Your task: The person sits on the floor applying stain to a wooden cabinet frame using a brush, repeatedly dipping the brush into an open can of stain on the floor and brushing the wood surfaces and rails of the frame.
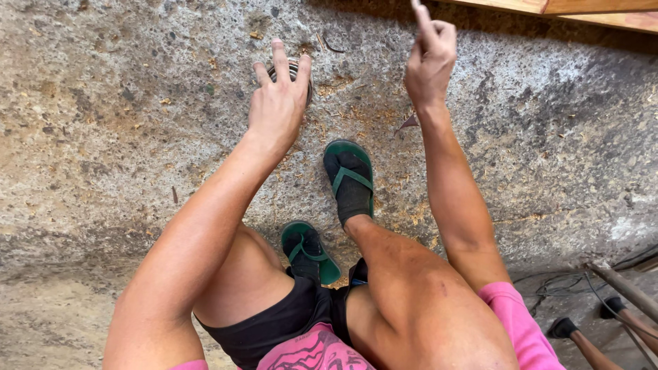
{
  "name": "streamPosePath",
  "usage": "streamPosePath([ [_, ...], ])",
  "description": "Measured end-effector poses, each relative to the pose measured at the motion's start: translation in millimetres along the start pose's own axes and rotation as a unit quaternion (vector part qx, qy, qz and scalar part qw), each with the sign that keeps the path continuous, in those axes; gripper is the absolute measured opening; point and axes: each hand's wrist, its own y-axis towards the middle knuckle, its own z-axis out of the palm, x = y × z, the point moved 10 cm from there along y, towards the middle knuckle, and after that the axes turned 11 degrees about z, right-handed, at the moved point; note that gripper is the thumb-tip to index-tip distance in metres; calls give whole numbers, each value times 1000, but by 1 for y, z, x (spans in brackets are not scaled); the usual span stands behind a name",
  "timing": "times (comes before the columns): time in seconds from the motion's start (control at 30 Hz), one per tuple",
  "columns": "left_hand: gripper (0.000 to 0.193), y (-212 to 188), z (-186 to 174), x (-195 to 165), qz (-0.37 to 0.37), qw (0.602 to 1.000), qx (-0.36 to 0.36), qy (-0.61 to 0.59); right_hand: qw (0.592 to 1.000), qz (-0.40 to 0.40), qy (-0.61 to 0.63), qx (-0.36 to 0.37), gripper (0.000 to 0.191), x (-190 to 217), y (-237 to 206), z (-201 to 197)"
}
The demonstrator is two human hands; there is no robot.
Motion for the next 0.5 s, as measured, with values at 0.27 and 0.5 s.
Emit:
streamPosePath([
  [0.27,75,-2,3,1,-1,1000,-24,0,998,-39,-9,42,55,14,8,9],
  [0.5,76,-2,3,1,6,1000,-26,11,997,-56,-3,61,51,19,1,12],
])
